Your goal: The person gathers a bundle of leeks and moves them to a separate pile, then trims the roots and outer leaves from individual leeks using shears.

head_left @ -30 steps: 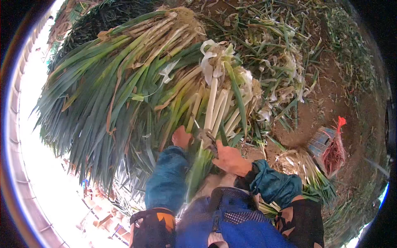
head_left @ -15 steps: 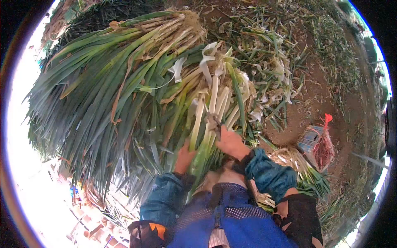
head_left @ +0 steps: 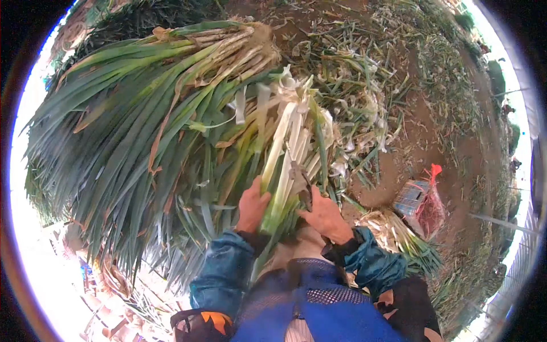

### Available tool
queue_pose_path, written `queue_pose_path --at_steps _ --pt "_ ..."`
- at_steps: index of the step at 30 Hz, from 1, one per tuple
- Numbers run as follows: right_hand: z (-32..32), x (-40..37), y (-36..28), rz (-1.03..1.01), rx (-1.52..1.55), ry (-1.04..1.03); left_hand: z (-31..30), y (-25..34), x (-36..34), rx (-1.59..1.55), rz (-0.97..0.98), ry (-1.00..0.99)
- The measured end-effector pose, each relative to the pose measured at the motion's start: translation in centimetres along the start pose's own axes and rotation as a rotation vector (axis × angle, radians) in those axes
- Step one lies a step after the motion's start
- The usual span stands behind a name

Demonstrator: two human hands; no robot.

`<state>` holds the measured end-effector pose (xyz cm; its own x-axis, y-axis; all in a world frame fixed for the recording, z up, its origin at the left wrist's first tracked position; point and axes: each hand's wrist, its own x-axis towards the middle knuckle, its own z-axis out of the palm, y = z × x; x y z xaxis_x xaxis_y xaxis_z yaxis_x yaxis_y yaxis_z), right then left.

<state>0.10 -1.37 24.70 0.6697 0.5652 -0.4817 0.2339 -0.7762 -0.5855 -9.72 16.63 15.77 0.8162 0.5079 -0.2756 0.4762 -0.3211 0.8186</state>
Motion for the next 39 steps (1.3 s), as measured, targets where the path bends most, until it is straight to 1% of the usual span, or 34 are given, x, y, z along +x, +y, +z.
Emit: queue_pose_path --at_steps 1,3,4,5,8,9,11,12,14,15,18,19,21,22,23,24,25,26,28,29,30,31,33,34,35,36,38,39 --pt "-0.4 -0.2 0.3 0.012 0.010 0.034 0.6 0.7 0.4 0.120 -0.026 -0.031" --pt "-1.6 -0.2 0.5 0.078 -0.018 0.006 3.4 -1.0 0.4 0.307 0.136 0.028" --pt "-1.9 -0.3 0.8 0.116 -0.024 -0.012 4.2 -0.8 -0.1 0.406 0.214 0.051" --pt "-0.5 -0.1 3.4 -0.126 -0.076 0.090 5.2 -0.6 -1.6 0.459 0.141 0.017" --pt "-1.1 4.1 4.9 0.104 -0.153 -0.094 7.1 -0.6 -3.8 0.664 0.050 0.002" --pt "-1.2 5.4 6.1 0.132 -0.146 -0.052 7.0 -0.5 -4.3 0.620 0.104 0.024" --pt "-1.5 7.4 8.8 0.186 -0.141 0.035 7.4 -1.0 -4.2 0.635 0.093 0.031" --pt "-1.8 7.1 8.9 0.164 -0.158 0.020 7.6 -1.3 -4.5 0.641 0.081 0.032" --pt "-2.3 6.1 8.9 0.115 -0.194 -0.002 8.2 -1.8 -4.8 0.720 -0.012 -0.084" --pt "-2.7 5.1 7.7 0.125 -0.187 -0.060 8.4 -1.5 -4.6 0.757 -0.056 -0.137" --pt "-2.0 4.9 8.4 -0.035 -0.132 -0.086 8.8 -1.3 -4.6 0.744 -0.067 -0.107" --pt "-1.6 6.5 9.2 0.040 -0.197 -0.069 9.5 -2.3 -4.9 0.683 -0.081 -0.127" --pt "-1.8 9.3 11.8 0.034 -0.111 0.063 10.4 -4.8 -4.9 0.577 -0.113 -0.135" --pt "-2.0 10.6 11.4 0.025 -0.057 0.129 9.3 -4.0 -4.2 0.581 -0.025 -0.187" --pt "-1.6 11.0 10.7 0.022 -0.082 0.094 8.2 -3.1 -3.8 0.584 0.061 -0.244" --pt "-2.6 10.0 9.0 0.024 -0.113 0.058 7.0 -2.1 -3.2 0.580 0.145 -0.307" --pt "-3.4 9.0 7.7 0.027 -0.149 0.027 5.7 -1.5 -1.3 0.708 0.196 -0.269" --pt "-3.4 8.1 7.3 -0.013 -0.125 -0.092 3.5 0.3 1.4 0.793 0.260 -0.144" --pt "-2.3 7.5 7.8 -0.020 -0.114 -0.135 -3.0 3.7 8.3 0.917 0.351 0.070" --pt "-2.3 7.7 8.5 0.024 -0.117 -0.097 -5.6 2.6 11.8 1.210 0.369 0.316" --pt "-2.4 8.0 9.3 0.069 -0.121 -0.060 -9.6 5.2 13.6 1.298 0.560 0.534" --pt "-2.3 8.0 9.6 0.114 -0.121 -0.025 -12.3 3.4 16.2 1.334 0.423 0.588" --pt "-2.1 7.3 9.0 0.068 -0.176 -0.055 -16.6 5.0 18.3 1.203 0.197 0.440" --pt "-2.4 6.8 8.4 0.050 -0.204 -0.065 -17.3 3.7 18.8 1.282 0.175 0.385" --pt "-2.5 6.3 7.2 0.055 -0.168 -0.122 -17.2 1.6 19.7 1.357 0.155 0.332" --pt "-2.0 6.1 7.1 -0.013 -0.133 -0.101 -17.0 0.2 20.5 1.431 0.133 0.280" --pt "-0.3 5.9 7.7 -0.145 -0.063 -0.070 -15.7 -0.4 21.2 1.367 0.069 0.184" --pt "0.4 5.8 7.9 -0.207 -0.080 -0.016 -14.6 -0.8 20.8 1.336 0.030 0.121"
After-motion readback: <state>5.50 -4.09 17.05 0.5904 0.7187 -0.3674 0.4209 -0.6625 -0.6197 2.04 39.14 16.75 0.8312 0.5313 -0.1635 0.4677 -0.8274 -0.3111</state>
